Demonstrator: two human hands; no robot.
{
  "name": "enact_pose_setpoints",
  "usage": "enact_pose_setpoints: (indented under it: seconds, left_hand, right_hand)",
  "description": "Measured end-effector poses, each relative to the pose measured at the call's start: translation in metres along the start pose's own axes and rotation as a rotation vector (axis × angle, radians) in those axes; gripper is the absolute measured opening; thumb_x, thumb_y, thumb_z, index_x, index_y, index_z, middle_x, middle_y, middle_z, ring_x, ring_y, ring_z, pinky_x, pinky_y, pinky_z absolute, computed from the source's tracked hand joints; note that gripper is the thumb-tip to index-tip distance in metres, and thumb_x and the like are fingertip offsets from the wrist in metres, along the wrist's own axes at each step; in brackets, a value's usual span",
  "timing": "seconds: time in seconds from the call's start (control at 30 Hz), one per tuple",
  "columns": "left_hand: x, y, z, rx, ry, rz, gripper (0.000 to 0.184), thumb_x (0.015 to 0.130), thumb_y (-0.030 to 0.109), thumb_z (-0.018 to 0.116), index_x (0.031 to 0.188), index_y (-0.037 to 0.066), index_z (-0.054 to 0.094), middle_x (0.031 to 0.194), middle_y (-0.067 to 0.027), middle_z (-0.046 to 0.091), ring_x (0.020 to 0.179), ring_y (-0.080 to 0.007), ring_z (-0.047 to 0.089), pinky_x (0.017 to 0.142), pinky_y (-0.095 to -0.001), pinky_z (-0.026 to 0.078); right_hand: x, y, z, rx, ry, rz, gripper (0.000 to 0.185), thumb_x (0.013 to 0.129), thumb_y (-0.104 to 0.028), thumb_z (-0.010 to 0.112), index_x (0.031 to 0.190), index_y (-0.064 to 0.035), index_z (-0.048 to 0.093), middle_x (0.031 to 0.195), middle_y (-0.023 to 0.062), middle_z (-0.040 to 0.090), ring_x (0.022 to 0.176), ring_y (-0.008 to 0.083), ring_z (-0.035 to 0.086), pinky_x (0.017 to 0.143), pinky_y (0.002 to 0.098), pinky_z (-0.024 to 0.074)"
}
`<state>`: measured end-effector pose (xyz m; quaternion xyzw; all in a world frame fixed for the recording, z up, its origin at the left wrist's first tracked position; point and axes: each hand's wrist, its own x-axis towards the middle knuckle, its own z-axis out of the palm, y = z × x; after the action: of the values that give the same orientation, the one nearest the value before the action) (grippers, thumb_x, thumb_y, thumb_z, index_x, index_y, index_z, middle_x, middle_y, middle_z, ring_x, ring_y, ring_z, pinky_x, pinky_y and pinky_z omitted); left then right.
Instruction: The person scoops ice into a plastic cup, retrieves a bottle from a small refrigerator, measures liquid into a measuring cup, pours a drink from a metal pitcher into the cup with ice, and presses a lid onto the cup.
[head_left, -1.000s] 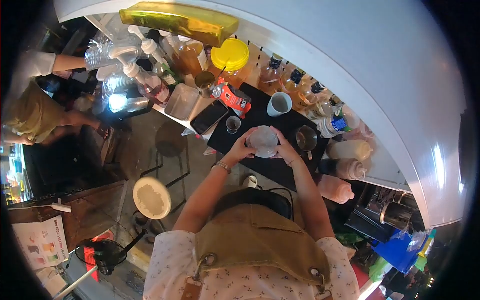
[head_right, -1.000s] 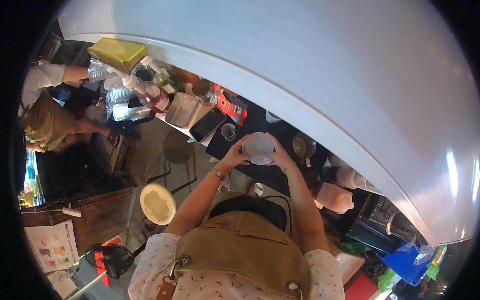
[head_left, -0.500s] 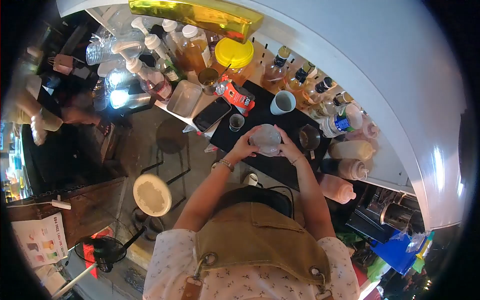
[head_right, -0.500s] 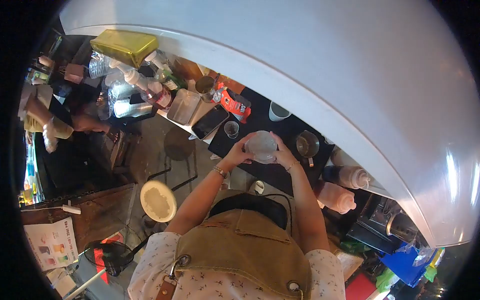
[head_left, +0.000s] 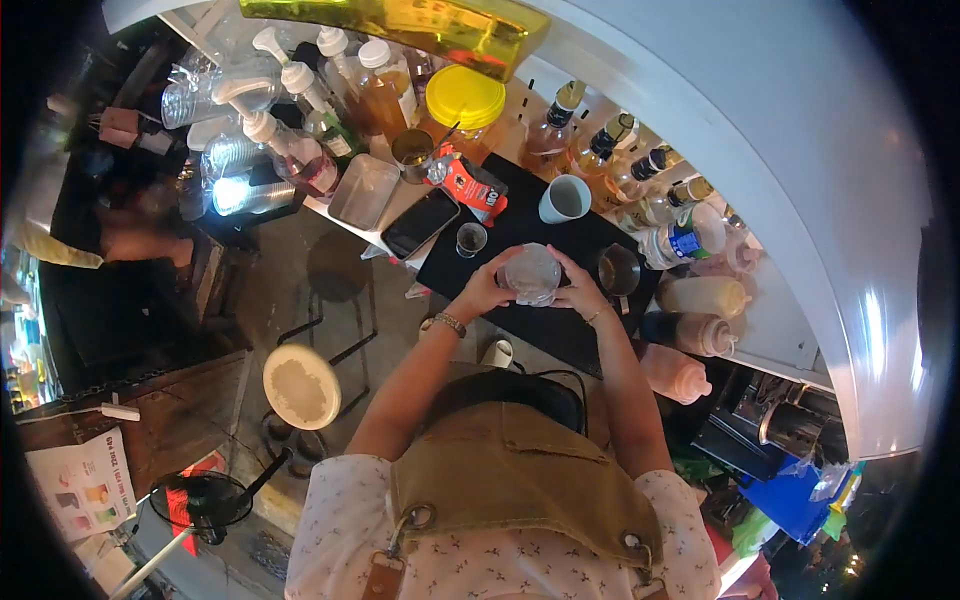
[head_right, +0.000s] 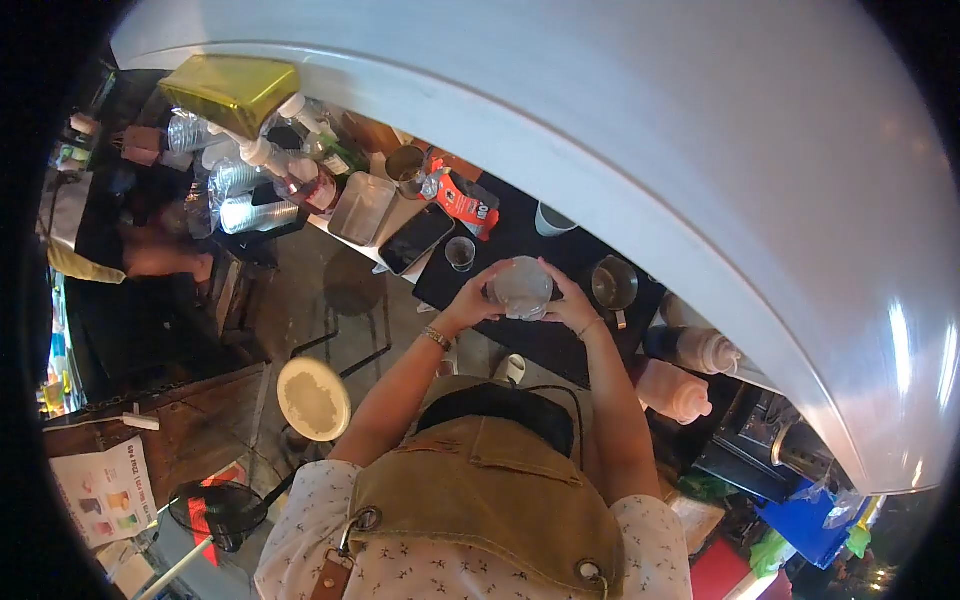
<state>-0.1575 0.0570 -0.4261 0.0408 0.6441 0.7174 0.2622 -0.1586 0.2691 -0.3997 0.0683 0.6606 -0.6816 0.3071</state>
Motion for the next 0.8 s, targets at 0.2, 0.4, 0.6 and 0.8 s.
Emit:
enact_pose_setpoints:
  seconds: [0.2,0.4,0.6,0.8]
  left_hand:
    - [0.001,-0.005,-0.016,-0.201,-0.134,-0.065,0.063,0.073,0.008,0.061,0.131,0.021,0.039,0.127,-0.0017,0.042,0.083,-0.0108,0.054,0.057,-0.0232,0.051]
    - [-0.003,-0.002,-0.017,-0.240,-0.118,-0.098,0.049,0.085,0.020,0.051,0.132,0.022,0.037,0.128,0.0011,0.041,0.092,-0.0093,0.051,0.064,-0.0236,0.051]
    - [-0.004,-0.009,-0.024,-0.146,-0.158,-0.045,0.057,0.081,0.015,0.059,0.133,0.020,0.036,0.125,0.0001,0.043,0.090,-0.0075,0.050,0.061,-0.0218,0.049]
    - [-0.008,-0.008,-0.020,0.270,-0.084,0.153,0.072,0.071,0.020,0.071,0.134,0.018,0.035,0.121,-0.0081,0.045,0.089,-0.0138,0.051,0.067,-0.0276,0.047]
  right_hand:
    - [0.005,-0.002,-0.009,-0.107,0.001,0.082,0.077,0.070,0.005,0.051,0.135,-0.0310,0.030,0.136,0.0061,0.032,0.103,0.0233,0.051,0.074,0.0355,0.0532]
    - [0.003,-0.008,-0.008,-0.227,-0.018,0.029,0.076,0.072,0.004,0.049,0.135,-0.0324,0.028,0.135,0.0067,0.034,0.099,0.0214,0.054,0.074,0.0329,0.0532]
    - [0.000,-0.013,-0.008,-0.518,-0.042,-0.074,0.078,0.073,0.002,0.057,0.137,-0.0252,0.024,0.138,0.0093,0.031,0.108,0.0204,0.048,0.077,0.0304,0.0507]
    - [0.001,-0.023,-0.015,-0.820,-0.131,-0.163,0.087,0.067,-0.004,0.068,0.138,-0.0169,0.021,0.135,0.0140,0.034,0.119,0.0265,0.040,0.090,0.0323,0.0417]
